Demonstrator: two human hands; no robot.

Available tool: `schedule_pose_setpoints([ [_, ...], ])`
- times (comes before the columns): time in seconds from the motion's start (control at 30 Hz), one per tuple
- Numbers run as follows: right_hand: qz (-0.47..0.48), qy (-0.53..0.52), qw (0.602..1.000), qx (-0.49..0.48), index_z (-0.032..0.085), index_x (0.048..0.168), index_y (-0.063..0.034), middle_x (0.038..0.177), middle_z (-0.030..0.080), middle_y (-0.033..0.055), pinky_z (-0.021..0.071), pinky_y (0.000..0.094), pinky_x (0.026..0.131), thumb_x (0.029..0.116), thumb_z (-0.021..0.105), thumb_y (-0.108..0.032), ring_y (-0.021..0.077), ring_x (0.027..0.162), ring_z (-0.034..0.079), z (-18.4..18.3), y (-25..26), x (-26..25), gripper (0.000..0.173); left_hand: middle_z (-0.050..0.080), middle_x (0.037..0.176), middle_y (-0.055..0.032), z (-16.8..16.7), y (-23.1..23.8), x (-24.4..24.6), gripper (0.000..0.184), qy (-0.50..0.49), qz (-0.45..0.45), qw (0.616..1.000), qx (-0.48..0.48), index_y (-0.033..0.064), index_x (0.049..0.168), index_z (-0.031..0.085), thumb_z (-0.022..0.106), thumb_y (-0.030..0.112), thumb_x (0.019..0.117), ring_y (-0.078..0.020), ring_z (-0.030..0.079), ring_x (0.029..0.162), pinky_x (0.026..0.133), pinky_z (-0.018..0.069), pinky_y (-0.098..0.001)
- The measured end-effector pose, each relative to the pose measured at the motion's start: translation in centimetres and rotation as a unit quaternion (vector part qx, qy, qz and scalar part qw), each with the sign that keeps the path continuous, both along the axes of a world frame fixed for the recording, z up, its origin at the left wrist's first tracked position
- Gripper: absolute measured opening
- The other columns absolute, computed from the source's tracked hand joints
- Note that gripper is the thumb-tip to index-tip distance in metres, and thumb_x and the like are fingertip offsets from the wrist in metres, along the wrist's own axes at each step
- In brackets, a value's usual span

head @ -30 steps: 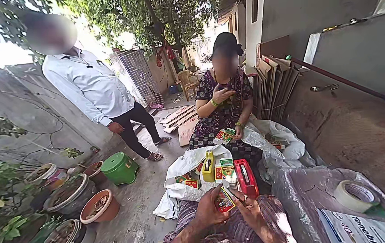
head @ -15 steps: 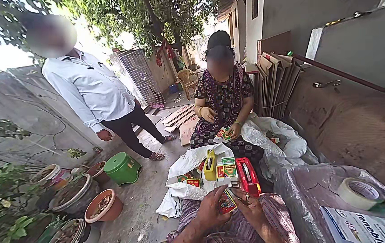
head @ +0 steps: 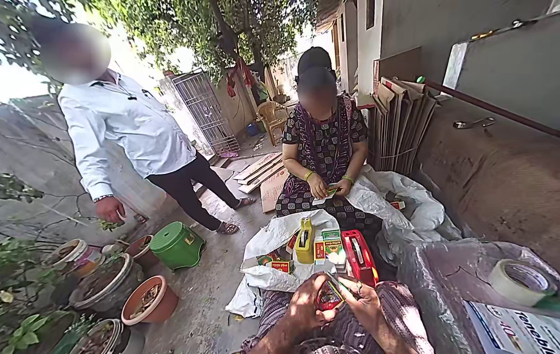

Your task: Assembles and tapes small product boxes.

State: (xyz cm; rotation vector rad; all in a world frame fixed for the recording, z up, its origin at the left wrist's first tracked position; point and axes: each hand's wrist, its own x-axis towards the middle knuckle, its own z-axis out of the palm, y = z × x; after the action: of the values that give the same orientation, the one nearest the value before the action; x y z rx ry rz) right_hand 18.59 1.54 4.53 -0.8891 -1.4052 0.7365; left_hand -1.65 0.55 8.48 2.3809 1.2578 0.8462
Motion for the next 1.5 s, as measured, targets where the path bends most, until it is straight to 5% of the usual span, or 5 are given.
schedule_pose_setpoints([
  [0.37,0.159,-0.009,0.987,0.009,0.074,0.121,-0.0053,0.13,0.07,0.0078,0.0525,0.0351,0.107,0.1018,0.054,-0.025,0.0159,0.123,0.064,-0.5,1.0,1.7,0.034,0.064,0.135,-0.0118,0.6,-0.1,-0.3,0.092,-0.023,0.04,0.993,-0.104,0.009,0.148,0.048,0.089,0.043,0.0727,-0.0184,0.065,0.121,0.105,0.0541,-0.0414],
  [0.77,0.176,-0.024,0.984,-0.011,0.075,0.119,-0.0055,0.128,0.071,0.0066,0.0503,0.0338,0.108,0.1031,0.052,-0.028,0.0133,0.123,0.064,-0.7,1.3,2.0,0.036,0.072,0.117,-0.0066,0.3,0.2,-0.5,0.096,-0.052,0.029,0.993,-0.104,0.0137,0.148,0.043,0.091,0.042,0.0701,-0.0135,0.071,0.103,0.093,0.0606,-0.0402],
  [1.03,0.176,-0.043,0.981,-0.067,0.074,0.122,-0.0068,0.13,0.069,0.0065,0.0502,0.0319,0.108,0.1014,0.057,-0.027,0.011,0.122,0.063,-0.2,1.0,1.8,0.034,0.066,0.134,-0.007,-0.4,0.0,-0.8,0.094,-0.056,0.032,0.995,-0.078,0.013,0.151,0.046,0.09,0.044,0.0735,-0.0119,0.066,0.117,0.104,0.0558,-0.0379],
  [1.23,0.185,-0.051,0.98,-0.058,0.074,0.122,-0.0076,0.134,0.067,0.0062,0.0472,0.0329,0.11,0.1031,0.055,-0.031,0.0115,0.127,0.06,-0.1,0.9,2.0,0.035,0.072,0.118,-0.0052,-0.8,0.0,-0.7,0.094,-0.072,0.032,0.995,-0.068,0.0118,0.147,0.048,0.092,0.042,0.07,-0.0107,0.07,0.102,0.094,0.0603,-0.037],
  [1.5,0.174,-0.055,0.983,-0.018,0.075,0.119,-0.008,0.128,0.071,0.0048,0.0497,0.0333,0.108,0.1037,0.05,-0.035,0.0103,0.122,0.063,0.2,1.1,2.2,0.04,0.071,0.118,-0.0076,-1.0,0.3,-0.8,0.099,-0.063,0.023,0.996,-0.056,0.0078,0.149,0.044,0.091,0.045,0.0707,-0.012,0.07,0.1,0.092,0.0607,-0.0381],
])
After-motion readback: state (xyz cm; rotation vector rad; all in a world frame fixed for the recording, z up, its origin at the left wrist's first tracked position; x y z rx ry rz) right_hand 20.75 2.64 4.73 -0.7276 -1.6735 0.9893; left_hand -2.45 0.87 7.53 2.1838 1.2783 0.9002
